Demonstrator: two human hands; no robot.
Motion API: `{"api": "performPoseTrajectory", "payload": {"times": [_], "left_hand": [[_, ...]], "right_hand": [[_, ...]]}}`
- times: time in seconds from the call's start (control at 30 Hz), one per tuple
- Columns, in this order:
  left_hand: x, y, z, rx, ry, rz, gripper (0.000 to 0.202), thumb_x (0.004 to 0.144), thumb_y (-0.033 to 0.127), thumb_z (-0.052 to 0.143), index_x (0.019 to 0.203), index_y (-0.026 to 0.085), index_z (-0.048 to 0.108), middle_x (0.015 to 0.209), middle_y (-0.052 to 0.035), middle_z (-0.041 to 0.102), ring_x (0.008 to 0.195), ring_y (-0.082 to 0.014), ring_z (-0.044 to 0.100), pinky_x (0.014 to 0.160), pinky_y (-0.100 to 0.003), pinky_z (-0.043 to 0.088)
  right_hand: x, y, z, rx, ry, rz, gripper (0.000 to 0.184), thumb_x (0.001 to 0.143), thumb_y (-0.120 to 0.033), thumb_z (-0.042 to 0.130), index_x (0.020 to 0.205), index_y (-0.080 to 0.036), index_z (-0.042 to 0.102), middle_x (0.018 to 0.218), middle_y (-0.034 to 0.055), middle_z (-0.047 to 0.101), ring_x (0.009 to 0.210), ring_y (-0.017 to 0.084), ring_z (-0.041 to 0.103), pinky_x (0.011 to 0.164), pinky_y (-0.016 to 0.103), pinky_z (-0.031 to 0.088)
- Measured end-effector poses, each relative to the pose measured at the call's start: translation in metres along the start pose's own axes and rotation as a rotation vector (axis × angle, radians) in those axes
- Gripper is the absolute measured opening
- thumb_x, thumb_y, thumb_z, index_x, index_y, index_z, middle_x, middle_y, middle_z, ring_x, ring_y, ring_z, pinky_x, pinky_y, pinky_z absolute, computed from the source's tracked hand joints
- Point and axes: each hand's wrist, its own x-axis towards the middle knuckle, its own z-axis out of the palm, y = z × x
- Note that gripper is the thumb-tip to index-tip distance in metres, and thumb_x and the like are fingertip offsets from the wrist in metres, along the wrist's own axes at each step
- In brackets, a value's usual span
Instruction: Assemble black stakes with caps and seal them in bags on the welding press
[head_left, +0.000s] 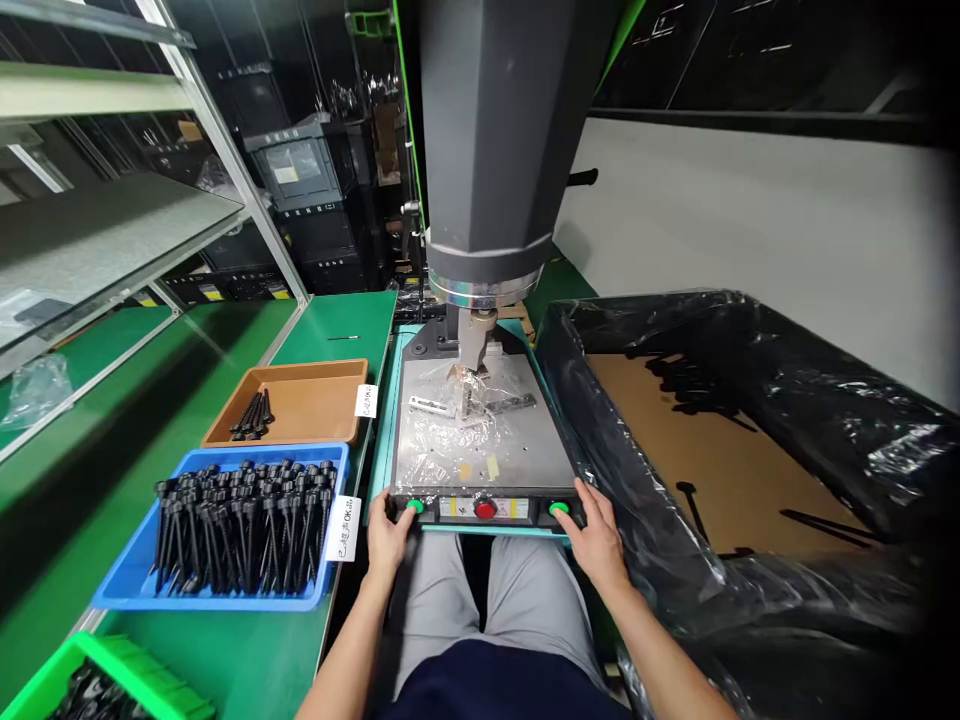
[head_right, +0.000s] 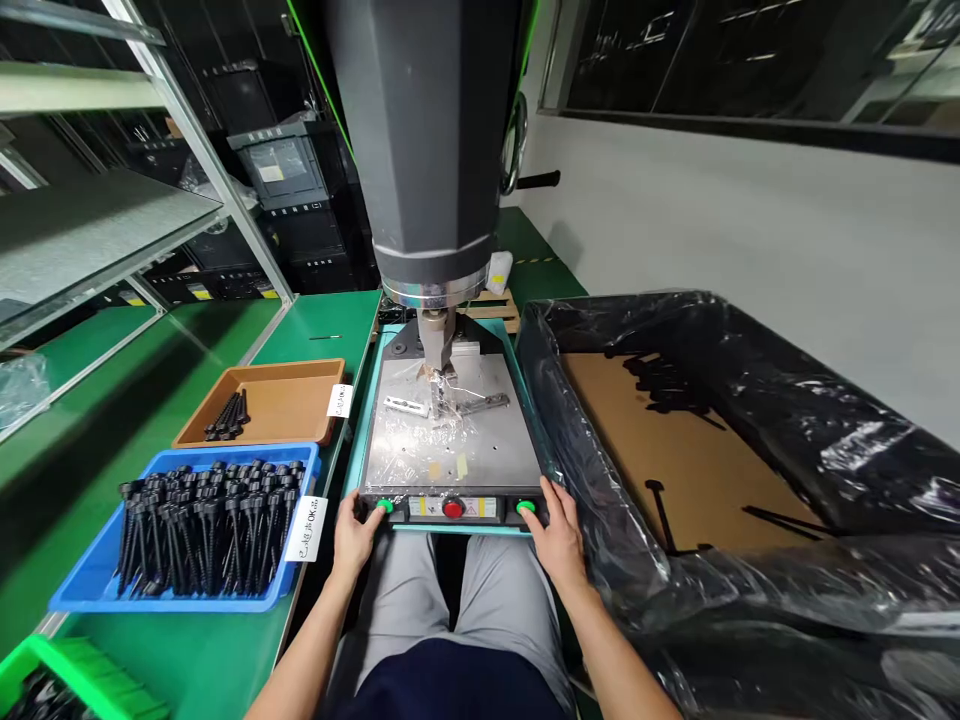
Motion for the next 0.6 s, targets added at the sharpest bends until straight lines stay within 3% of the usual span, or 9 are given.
{"api": "performPoseTrajectory", "payload": {"times": [0.33, 0.5, 0.6], "left_hand": [[0.0, -0.006, 0.0, -0.013, -0.006, 0.017, 0.059, 0.075, 0.042, 0.071, 0.126, 0.017, 0.055, 0.125, -0.0143, 0.06, 0.119, -0.0289, 0.056, 0.106, -0.046, 0.041], [0.003, -0.001, -0.003, -0.099, -0.021, -0.039, 0.064, 0.069, 0.038, 0.078, 0.124, 0.015, 0.057, 0.126, -0.0151, 0.06, 0.119, -0.0288, 0.057, 0.107, -0.045, 0.04], [0.007, 0.007, -0.005, -0.238, -0.05, -0.065, 0.066, 0.069, 0.037, 0.079, 0.127, 0.015, 0.056, 0.128, -0.0149, 0.06, 0.119, -0.0267, 0.058, 0.106, -0.042, 0.042]], "right_hand": [[0.0, -0.001, -0.002, 0.027, -0.024, 0.02, 0.069, 0.087, -0.062, 0.053, 0.144, -0.024, 0.047, 0.138, 0.0137, 0.048, 0.127, 0.031, 0.051, 0.109, 0.046, 0.042], [0.006, -0.005, -0.007, 0.062, -0.012, 0.041, 0.068, 0.085, -0.065, 0.053, 0.138, -0.022, 0.054, 0.133, 0.0141, 0.053, 0.123, 0.031, 0.055, 0.107, 0.047, 0.043], [0.015, -0.021, -0.016, 0.082, 0.013, 0.044, 0.064, 0.083, -0.066, 0.054, 0.126, -0.019, 0.063, 0.128, 0.0157, 0.058, 0.119, 0.032, 0.058, 0.106, 0.048, 0.045]]}}
